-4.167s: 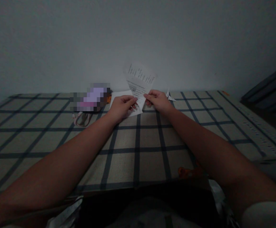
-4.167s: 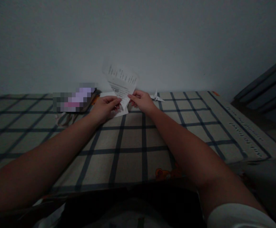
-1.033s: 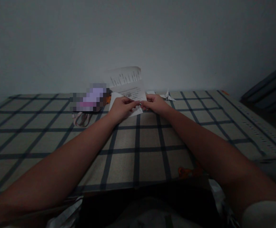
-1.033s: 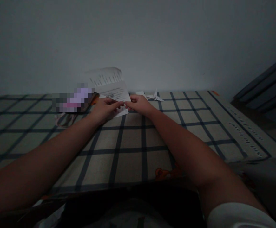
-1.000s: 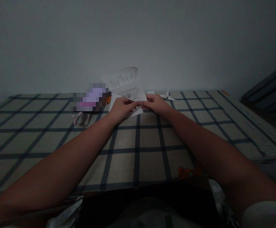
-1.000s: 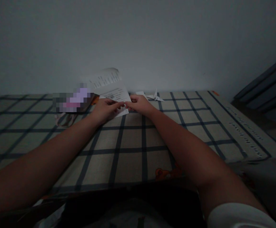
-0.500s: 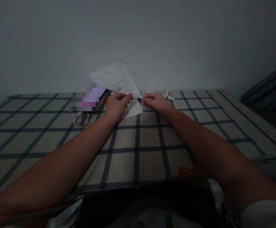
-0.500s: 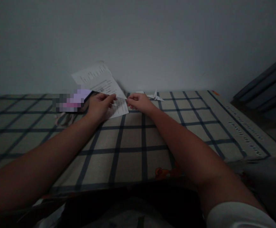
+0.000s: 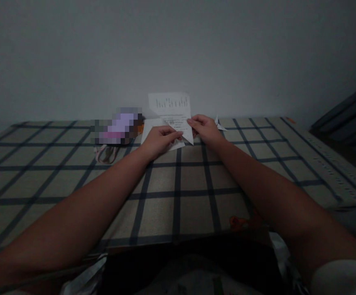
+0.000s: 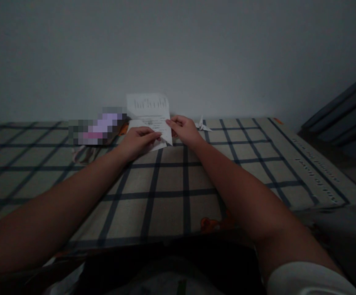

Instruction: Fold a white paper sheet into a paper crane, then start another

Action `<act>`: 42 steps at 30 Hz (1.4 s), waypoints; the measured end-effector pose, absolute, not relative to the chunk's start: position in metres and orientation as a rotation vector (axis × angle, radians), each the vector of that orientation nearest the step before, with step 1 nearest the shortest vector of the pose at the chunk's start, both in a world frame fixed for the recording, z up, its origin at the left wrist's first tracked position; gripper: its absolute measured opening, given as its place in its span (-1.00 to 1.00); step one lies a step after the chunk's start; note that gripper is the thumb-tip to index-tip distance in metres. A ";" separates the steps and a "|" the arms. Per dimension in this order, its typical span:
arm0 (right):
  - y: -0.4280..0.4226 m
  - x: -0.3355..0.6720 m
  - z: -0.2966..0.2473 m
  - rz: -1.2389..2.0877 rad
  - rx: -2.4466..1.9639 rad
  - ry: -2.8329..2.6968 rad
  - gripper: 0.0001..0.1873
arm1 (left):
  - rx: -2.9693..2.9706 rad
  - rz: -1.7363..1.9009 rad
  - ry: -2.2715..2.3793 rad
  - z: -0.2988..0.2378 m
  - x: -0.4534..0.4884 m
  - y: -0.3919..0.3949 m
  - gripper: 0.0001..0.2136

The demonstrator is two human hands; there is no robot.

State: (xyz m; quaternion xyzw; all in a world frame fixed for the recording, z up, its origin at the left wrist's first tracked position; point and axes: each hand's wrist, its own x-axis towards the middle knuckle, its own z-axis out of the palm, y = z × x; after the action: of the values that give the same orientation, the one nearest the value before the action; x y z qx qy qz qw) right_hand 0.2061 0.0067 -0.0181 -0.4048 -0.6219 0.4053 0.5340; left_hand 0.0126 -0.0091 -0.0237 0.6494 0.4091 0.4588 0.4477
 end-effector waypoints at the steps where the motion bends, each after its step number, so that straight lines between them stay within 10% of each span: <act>1: 0.007 0.207 -0.018 0.957 -0.961 -1.479 -0.63 | 1.572 1.196 0.985 -0.024 0.012 -0.006 -0.68; 42: 0.008 0.213 -0.017 0.856 -0.871 -1.397 -0.60 | 1.528 1.572 1.006 -0.024 0.006 0.001 -0.71</act>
State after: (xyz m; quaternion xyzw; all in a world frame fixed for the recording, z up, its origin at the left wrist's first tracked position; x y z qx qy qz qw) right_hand 0.2131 0.0085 -0.0168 -0.3756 -0.6025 0.3693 0.5997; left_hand 0.0057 0.0013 -0.0236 0.5919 0.3896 0.6089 0.3566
